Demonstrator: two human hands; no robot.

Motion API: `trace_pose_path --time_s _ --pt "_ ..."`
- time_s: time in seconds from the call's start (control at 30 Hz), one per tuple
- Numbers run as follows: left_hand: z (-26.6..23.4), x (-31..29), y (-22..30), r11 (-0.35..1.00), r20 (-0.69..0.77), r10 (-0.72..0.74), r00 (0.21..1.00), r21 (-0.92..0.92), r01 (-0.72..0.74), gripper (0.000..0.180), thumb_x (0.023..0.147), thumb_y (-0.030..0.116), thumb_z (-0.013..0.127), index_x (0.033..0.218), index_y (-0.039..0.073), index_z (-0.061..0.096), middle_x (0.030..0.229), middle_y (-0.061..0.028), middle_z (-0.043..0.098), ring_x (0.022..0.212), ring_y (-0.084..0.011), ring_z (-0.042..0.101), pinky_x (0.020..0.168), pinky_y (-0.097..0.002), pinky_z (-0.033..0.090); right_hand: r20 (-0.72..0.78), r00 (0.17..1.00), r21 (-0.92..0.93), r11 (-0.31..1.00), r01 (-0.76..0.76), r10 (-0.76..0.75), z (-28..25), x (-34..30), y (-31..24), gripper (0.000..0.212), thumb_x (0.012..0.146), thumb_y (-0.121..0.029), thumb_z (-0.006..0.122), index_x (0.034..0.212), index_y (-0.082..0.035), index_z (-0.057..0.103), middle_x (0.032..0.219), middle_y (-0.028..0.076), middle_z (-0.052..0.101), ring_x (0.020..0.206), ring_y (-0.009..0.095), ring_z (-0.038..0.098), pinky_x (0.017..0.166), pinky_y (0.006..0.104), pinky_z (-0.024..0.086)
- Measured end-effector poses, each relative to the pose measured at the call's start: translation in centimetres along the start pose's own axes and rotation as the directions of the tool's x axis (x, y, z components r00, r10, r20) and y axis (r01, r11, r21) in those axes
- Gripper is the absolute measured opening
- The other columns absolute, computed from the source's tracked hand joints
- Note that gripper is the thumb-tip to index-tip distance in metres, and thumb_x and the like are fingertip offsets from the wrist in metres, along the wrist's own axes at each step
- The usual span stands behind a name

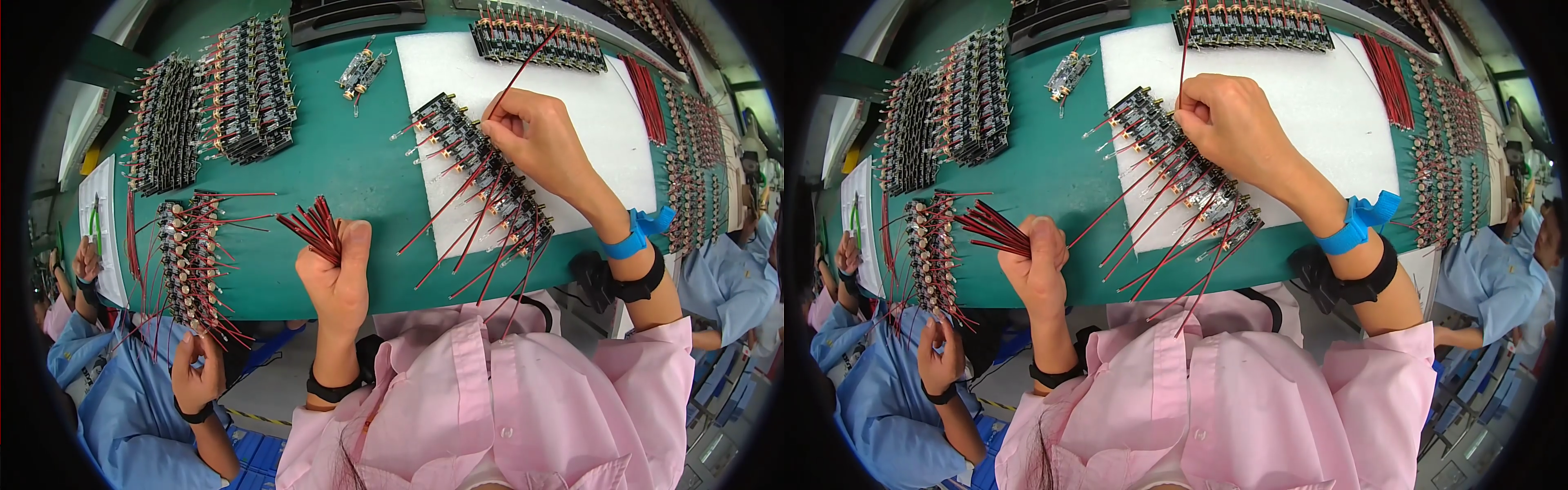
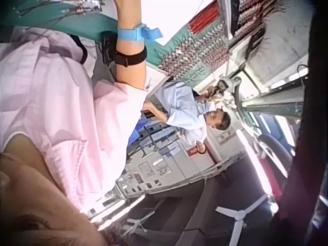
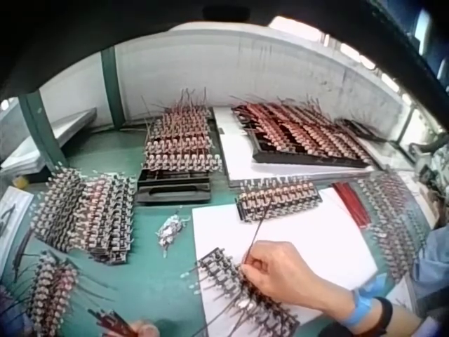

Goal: The person picks up a bundle of wires and inserts them one by one into the connectors on a circuit board. After filling the connectors, the person moves the completed circuit board aside and pulls a new one onto the workspace.

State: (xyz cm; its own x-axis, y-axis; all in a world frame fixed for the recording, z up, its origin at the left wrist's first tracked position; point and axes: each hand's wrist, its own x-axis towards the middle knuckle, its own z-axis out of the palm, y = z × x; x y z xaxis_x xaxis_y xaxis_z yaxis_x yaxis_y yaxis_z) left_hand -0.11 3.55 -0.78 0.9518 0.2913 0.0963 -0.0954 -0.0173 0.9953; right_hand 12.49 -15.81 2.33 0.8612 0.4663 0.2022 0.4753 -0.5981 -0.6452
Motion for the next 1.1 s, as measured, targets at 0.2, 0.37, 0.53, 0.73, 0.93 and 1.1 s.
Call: trace_pose_path --time_s 0.2,0.37,0.53,0.73,0.93,1.1 --pt "-0.13 -0.02 -0.02 1.000 0.012 -0.006 1.000 0.017 0.006 0.028 0.082 0.008 0.043 0.056 0.005 0.033 0.049 0.0038 0.027 0.041 -0.0024 0.022 0.035 -0.0188 0.014 0.021 0.999 -0.017 0.999 0.032 -0.032 -0.12 0.13 -0.04 0.006 0.068 -0.003 0.054 0.068 0.003 0.053 0.055 0.005 0.049 0.047 0.010 0.039 0.044 0.0230 0.034" --pt "0.00 -0.04 0.02 1.000 0.006 -0.010 1.000 0.014 0.009 0.027 0.082 0.008 0.043 0.057 0.006 0.034 0.049 0.0039 0.028 0.041 -0.0021 0.022 0.035 -0.0187 0.014 -0.001 0.997 -0.010 0.997 0.077 -0.077 -0.08 0.01 0.02 0.006 0.068 -0.003 0.055 0.068 0.003 0.053 0.056 0.006 0.049 0.047 0.011 0.040 0.044 0.0232 0.034" --pt "0.04 0.03 0.02 1.000 0.007 -0.013 1.000 0.017 0.013 0.027 0.082 0.008 0.044 0.057 0.005 0.034 0.049 0.0041 0.027 0.041 -0.0020 0.022 0.036 -0.0185 0.014 -0.011 0.995 -0.030 0.994 0.100 -0.101 -0.10 -0.07 -0.02 0.007 0.068 -0.003 0.055 0.068 0.003 0.052 0.056 0.006 0.048 0.046 0.012 0.041 0.043 0.0235 0.034" --pt "-0.11 -0.06 -0.07 1.000 0.008 -0.017 1.000 0.003 0.017 0.026 0.082 0.009 0.044 0.058 0.005 0.036 0.050 0.0043 0.028 0.041 -0.0019 0.022 0.036 -0.0185 0.014 0.003 0.994 -0.047 0.993 0.111 -0.111 -0.12 0.00 -0.08 0.007 0.068 -0.003 0.056 0.067 0.004 0.053 0.056 0.007 0.049 0.046 0.012 0.041 0.043 0.0239 0.034" --pt "-0.13 -0.02 -0.08 1.000 0.013 -0.013 1.000 -0.005 0.013 0.026 0.081 0.009 0.044 0.058 0.004 0.036 0.050 0.0043 0.028 0.041 -0.0019 0.022 0.036 -0.0187 0.014 0.025 0.997 -0.029 0.997 0.071 -0.070 -0.18 0.03 -0.05 0.007 0.068 -0.003 0.056 0.068 0.004 0.054 0.057 0.008 0.050 0.046 0.013 0.041 0.044 0.0244 0.035" --pt "-0.12 0.03 -0.12 1.000 0.017 -0.011 1.000 -0.002 0.011 0.027 0.082 0.009 0.044 0.057 0.005 0.036 0.049 0.0044 0.028 0.041 -0.0019 0.022 0.036 -0.0187 0.014 0.049 0.995 -0.031 0.996 0.084 -0.083 -0.48 0.16 -0.51 0.008 0.067 -0.002 0.056 0.069 0.005 0.055 0.058 0.009 0.051 0.047 0.013 0.042 0.045 0.0251 0.035"
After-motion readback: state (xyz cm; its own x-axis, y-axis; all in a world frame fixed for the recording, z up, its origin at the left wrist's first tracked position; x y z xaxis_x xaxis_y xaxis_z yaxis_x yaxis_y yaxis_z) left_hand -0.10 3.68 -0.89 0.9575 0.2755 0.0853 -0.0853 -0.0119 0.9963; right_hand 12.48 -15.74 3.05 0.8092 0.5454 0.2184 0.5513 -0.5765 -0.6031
